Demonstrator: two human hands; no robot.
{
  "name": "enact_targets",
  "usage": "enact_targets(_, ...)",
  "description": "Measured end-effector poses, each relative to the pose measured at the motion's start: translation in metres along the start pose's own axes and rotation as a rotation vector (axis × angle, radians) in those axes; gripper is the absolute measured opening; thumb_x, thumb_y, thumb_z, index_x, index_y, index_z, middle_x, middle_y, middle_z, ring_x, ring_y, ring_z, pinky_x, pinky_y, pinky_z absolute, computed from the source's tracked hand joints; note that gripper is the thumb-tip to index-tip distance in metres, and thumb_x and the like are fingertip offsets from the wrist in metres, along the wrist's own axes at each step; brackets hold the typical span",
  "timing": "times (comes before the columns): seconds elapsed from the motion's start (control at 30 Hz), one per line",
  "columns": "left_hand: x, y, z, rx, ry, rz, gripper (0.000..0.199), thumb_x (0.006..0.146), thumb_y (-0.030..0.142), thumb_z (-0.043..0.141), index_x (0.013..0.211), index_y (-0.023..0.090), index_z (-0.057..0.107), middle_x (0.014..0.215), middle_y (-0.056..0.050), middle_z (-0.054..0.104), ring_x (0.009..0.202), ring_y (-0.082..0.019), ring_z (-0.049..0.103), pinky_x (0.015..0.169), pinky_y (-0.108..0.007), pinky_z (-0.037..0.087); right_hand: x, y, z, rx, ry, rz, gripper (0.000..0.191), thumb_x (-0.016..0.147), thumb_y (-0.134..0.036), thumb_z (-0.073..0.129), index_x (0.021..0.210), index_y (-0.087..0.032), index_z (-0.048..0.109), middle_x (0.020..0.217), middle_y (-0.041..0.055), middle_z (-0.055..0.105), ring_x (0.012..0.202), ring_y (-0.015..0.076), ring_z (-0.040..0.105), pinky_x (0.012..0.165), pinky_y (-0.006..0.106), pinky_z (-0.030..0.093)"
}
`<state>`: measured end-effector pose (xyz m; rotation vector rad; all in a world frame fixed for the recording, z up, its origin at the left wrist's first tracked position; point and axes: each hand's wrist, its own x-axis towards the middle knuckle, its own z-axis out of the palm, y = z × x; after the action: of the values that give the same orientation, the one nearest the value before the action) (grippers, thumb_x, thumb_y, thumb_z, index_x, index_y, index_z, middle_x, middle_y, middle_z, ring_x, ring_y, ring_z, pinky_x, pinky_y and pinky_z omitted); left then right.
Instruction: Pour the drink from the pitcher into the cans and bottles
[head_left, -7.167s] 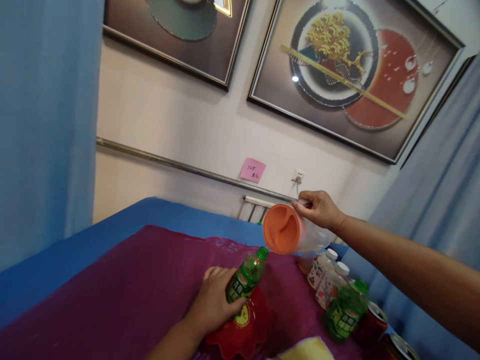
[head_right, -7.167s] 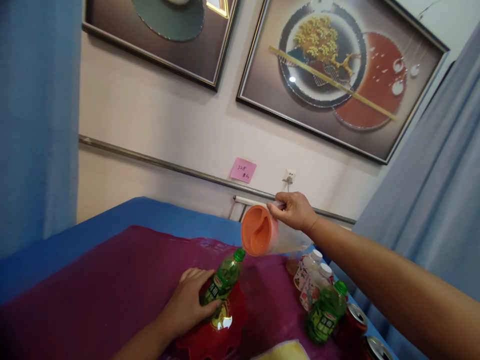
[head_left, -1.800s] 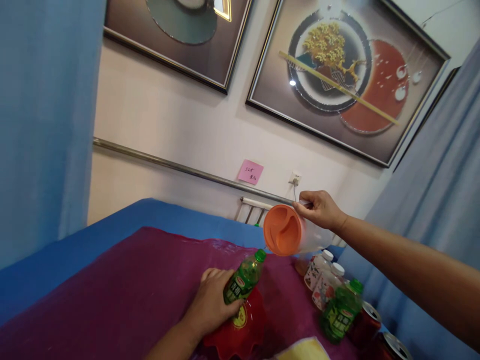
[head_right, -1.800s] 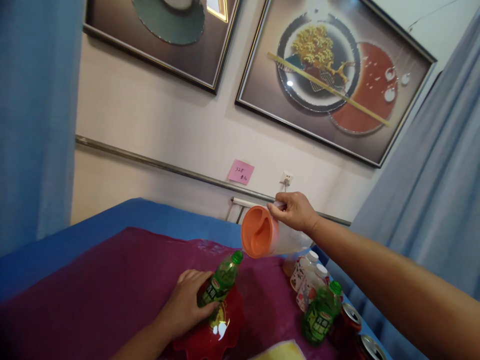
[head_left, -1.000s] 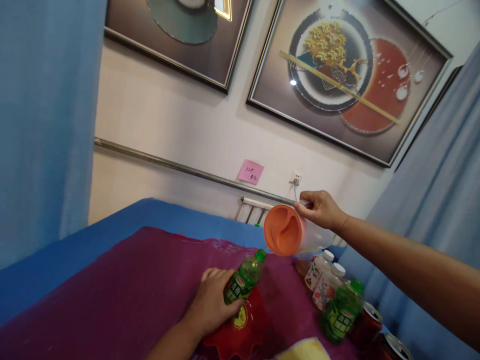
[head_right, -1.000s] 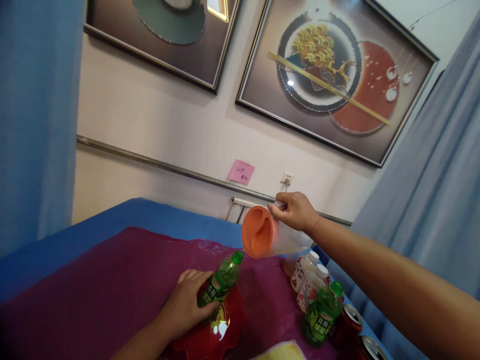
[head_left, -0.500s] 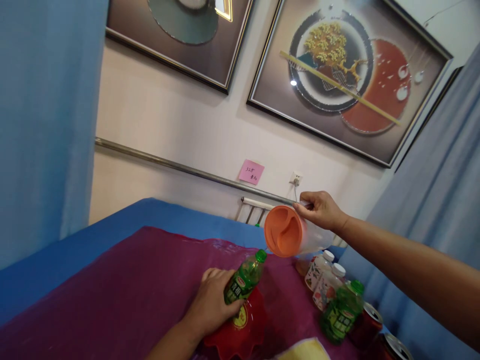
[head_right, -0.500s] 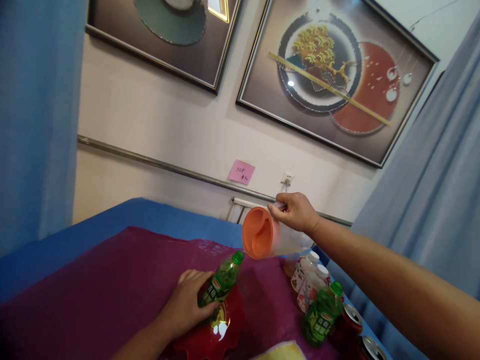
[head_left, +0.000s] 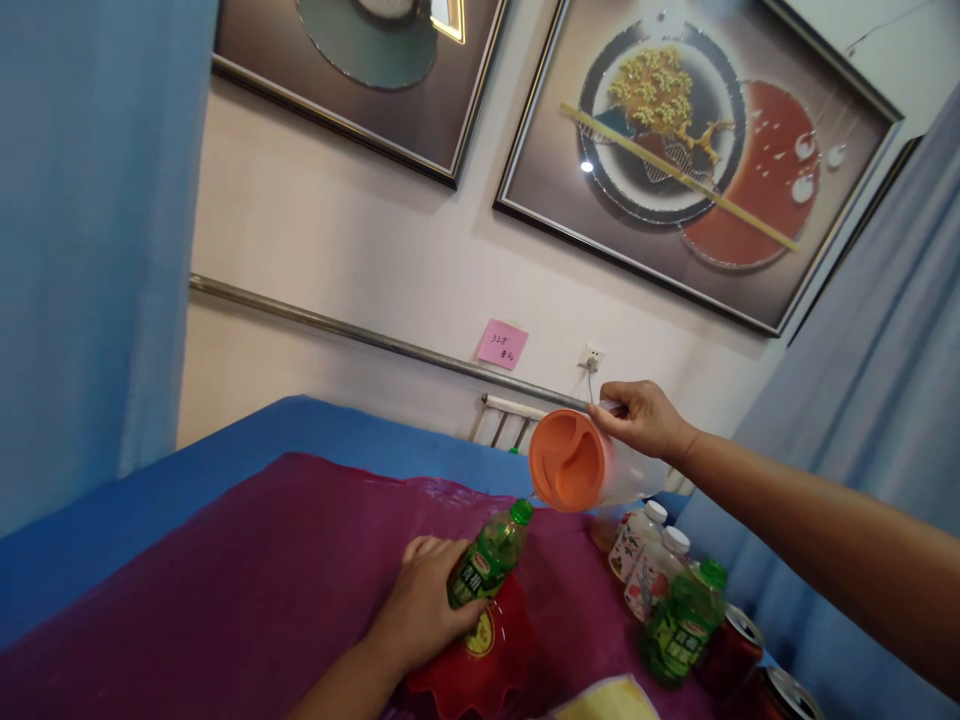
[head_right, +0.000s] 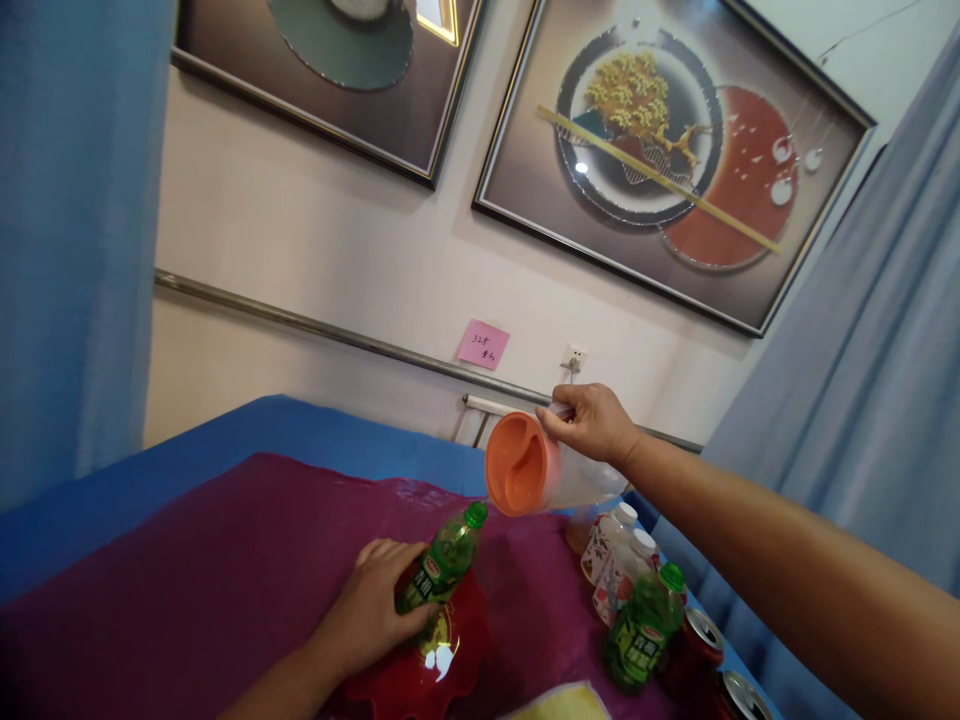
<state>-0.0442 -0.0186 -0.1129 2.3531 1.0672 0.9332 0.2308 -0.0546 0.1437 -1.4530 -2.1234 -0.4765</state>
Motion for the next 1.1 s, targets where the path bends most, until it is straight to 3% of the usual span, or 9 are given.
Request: enact_targets(1.1, -0.0007, 0.0045, -0.0046, 0.017, -0.022, 0.002, 0.038, 0.070, 0.034, 0.075, 0.106, 0.026, 0.068, 0.105, -0.003, 0.072, 0.103, -0.028, 0.062, 0.103, -0.043, 0.033, -0.0003, -0.0035, -0.0003, -0.001, 0.000, 0.013, 0.043, 0.083, -0.047, 0.055, 0.056, -0.023, 0.032, 0.050, -0.0052, 0.033, 0.049, 0.0102, 0.030, 0.049, 0.026, 0.023)
